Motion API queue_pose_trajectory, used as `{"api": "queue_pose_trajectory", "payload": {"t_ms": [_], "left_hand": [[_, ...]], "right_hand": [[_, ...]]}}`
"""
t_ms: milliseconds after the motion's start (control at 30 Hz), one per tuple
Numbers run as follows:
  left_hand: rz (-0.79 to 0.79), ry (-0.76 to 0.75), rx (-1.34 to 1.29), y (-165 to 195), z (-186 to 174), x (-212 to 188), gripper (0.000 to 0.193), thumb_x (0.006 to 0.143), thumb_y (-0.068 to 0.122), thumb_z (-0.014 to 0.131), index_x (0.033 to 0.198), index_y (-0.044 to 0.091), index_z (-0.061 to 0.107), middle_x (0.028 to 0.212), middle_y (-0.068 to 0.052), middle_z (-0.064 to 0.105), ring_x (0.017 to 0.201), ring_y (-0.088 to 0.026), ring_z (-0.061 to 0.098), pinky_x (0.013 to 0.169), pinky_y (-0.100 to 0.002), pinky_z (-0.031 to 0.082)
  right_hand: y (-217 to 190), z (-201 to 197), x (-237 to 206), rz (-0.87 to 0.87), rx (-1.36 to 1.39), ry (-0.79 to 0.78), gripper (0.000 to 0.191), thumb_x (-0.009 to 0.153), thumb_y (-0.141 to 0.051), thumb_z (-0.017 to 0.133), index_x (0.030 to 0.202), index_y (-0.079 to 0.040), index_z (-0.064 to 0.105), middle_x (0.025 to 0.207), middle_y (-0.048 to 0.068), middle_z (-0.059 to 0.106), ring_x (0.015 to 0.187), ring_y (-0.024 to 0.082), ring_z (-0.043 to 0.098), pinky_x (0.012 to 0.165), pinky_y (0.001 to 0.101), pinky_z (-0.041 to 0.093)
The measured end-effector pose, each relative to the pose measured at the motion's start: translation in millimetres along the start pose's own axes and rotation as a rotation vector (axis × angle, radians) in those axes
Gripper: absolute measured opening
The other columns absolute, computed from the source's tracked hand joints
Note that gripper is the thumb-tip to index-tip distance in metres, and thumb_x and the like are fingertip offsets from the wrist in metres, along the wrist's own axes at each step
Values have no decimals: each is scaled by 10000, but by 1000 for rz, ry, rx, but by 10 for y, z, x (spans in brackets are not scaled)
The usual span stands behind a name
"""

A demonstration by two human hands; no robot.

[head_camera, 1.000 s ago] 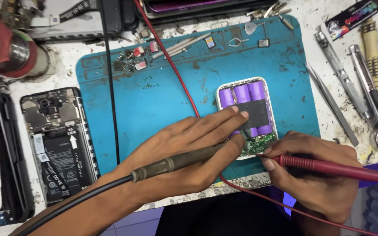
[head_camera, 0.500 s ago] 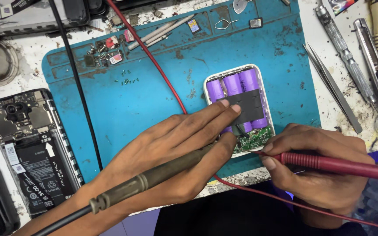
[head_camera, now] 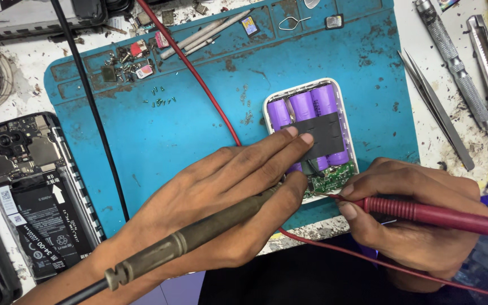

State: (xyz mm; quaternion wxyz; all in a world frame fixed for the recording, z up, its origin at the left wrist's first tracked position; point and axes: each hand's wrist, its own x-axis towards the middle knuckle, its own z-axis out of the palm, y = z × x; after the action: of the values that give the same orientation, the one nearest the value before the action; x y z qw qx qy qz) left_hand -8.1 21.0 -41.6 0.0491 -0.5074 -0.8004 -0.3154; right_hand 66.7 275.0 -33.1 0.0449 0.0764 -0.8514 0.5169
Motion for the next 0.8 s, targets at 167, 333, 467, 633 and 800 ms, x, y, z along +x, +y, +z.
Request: {"api": "queue_pose_trajectory", "payload": {"t_ms": [167, 333, 467, 633, 800], "left_hand": [[-7, 4, -6, -17, -26, 35, 225, 981, 109, 671, 1161, -27, 672, 1416, -238, 616, 1347, -316, 615, 944, -412, 599], [9, 53, 23, -42, -72, 92, 196, 934, 102, 687, 1080, -28, 688, 1326, -229, 649, 1267, -294, 642, 890, -381, 607], [8, 57, 21, -51, -95, 123, 190, 926, 99, 693, 1067, -27, 692, 1313, -228, 655, 1258, -287, 650, 895, -371, 606], [6, 50, 38, -50, -120, 132, 205, 926, 117, 696, 1072, -27, 696, 1314, -226, 655, 1259, -280, 648, 902, -369, 603], [7, 49, 44, -55, -125, 144, 206, 924, 124, 694, 1070, -21, 697, 1315, -221, 657, 1259, -274, 648, 897, -362, 600]], "right_hand": [[40, -18, 37, -36, 1, -27, 194, 815, -76, 821, 921, 20, 690, 828, 108, 735, 750, 185, 774, 684, 290, 598], [69, -35, 60, -48, -14, -56, 187, 823, -84, 822, 922, 11, 696, 834, 109, 739, 759, 186, 780, 687, 289, 599], [82, -46, 73, -56, -17, -71, 185, 831, -85, 821, 925, 11, 695, 833, 107, 738, 766, 190, 782, 690, 289, 599], [94, -56, 90, -66, -24, -82, 174, 825, -79, 813, 910, 12, 692, 831, 115, 738, 759, 196, 786, 673, 291, 598], [112, -57, 95, -72, -8, -80, 176, 819, -77, 813, 906, 14, 689, 820, 115, 737, 750, 196, 786, 667, 295, 599]]}}
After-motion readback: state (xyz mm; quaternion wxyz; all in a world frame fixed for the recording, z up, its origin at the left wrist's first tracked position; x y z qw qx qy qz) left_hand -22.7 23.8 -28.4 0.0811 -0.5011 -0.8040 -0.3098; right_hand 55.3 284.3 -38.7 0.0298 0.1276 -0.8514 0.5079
